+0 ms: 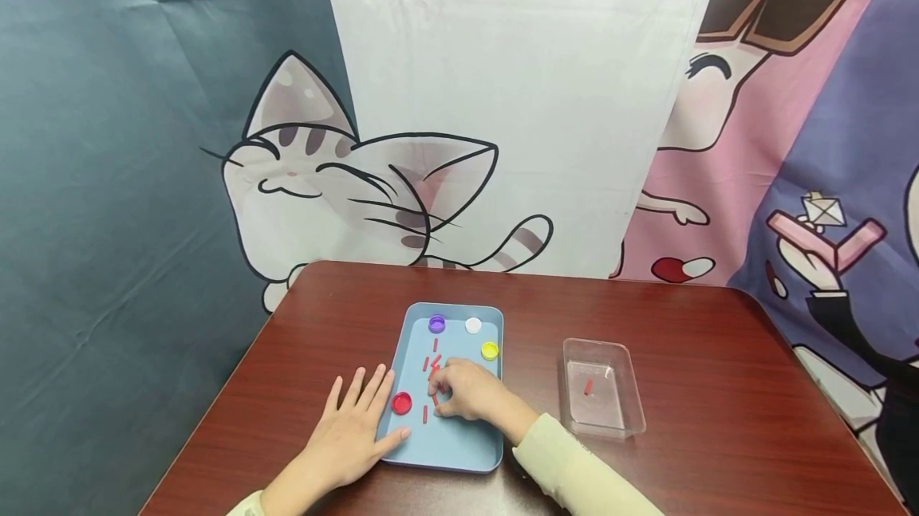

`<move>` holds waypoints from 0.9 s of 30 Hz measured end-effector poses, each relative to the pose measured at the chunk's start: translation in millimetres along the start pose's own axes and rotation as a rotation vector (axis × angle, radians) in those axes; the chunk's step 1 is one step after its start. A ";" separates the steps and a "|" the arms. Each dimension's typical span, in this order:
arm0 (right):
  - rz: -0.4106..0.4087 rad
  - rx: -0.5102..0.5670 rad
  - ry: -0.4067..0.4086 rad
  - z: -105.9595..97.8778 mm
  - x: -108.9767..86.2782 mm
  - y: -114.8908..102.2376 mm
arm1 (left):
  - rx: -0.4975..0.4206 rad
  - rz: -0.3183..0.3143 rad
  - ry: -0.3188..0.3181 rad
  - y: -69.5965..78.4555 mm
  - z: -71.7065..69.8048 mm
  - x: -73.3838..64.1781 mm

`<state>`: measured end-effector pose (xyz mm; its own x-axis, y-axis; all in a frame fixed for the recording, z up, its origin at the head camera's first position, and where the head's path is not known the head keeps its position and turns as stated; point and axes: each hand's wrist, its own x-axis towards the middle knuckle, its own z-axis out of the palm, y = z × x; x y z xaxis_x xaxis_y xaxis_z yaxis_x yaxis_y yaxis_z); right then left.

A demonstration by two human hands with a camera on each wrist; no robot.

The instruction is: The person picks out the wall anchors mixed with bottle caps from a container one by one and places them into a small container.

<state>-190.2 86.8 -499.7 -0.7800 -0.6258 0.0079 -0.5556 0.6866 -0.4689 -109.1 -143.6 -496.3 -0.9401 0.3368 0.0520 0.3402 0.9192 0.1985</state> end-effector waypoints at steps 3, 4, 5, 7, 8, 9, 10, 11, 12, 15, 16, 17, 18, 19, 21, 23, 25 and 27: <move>-0.024 -0.019 0.002 -0.2 0.3 1.3 | 0.013 -0.002 -0.004 0.3 -0.3 0.1; -0.032 -0.023 0.006 -0.3 0.0 1.7 | 0.018 -0.004 -0.005 0.5 -0.2 0.1; -0.042 -0.024 0.012 -0.5 -0.5 2.0 | 0.023 -0.005 -0.005 0.3 0.2 0.3; -0.056 -0.020 0.026 -2.1 -2.3 2.0 | 0.029 -0.009 -0.008 0.1 1.4 0.7; -0.064 -0.017 0.036 -3.0 -3.6 2.1 | 0.030 -0.012 -0.011 -0.1 2.0 1.0; -0.068 -0.009 0.045 -4.2 -5.1 2.1 | 0.029 -0.014 -0.013 -0.3 2.5 1.3; -0.073 0.002 0.056 -5.5 -6.9 2.2 | 0.031 -0.017 -0.016 -0.4 2.9 1.6; -0.078 0.009 0.067 -6.9 -8.9 2.3 | 0.030 -0.018 -0.017 -0.7 3.3 2.0; -0.077 0.017 0.076 -8.7 -10.9 2.4 | 0.030 -0.019 -0.018 -0.9 3.6 2.3; -0.079 0.030 0.106 -13.5 -17.8 3.9 | 0.034 -0.020 -0.017 -1.5 4.1 3.1; -0.082 0.034 0.120 -15.0 -20.1 4.6 | 0.033 -0.020 -0.015 -1.6 4.1 3.3; -0.083 0.034 0.131 -16.6 -22.4 5.6 | 0.033 -0.020 -0.013 -1.7 4.2 3.5; -0.082 0.036 0.141 -18.1 -24.9 6.5 | 0.033 -0.020 -0.012 -1.8 4.1 3.4; -0.083 0.037 0.155 -19.5 -27.5 7.6 | 0.031 -0.020 -0.010 -1.7 3.8 3.4; -0.078 0.052 0.178 -23.1 -32.9 9.6 | 0.029 -0.021 -0.007 -1.5 3.1 3.2; -0.066 0.066 0.202 -27.2 -38.7 11.1 | 0.028 -0.022 -0.008 -1.3 2.8 3.0; -0.055 0.089 0.226 -31.6 -44.7 12.4 | 0.026 -0.023 -0.011 -1.3 3.0 2.8; -0.049 0.115 0.254 -36.6 -50.7 13.9 | 0.025 -0.024 -0.016 -1.2 3.0 2.6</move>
<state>-168.9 141.6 -474.3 -0.8084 -0.5342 0.2474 -0.5694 0.6026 -0.5592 -111.9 -143.3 -499.4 -0.9478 0.3171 0.0321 0.3177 0.9319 0.1753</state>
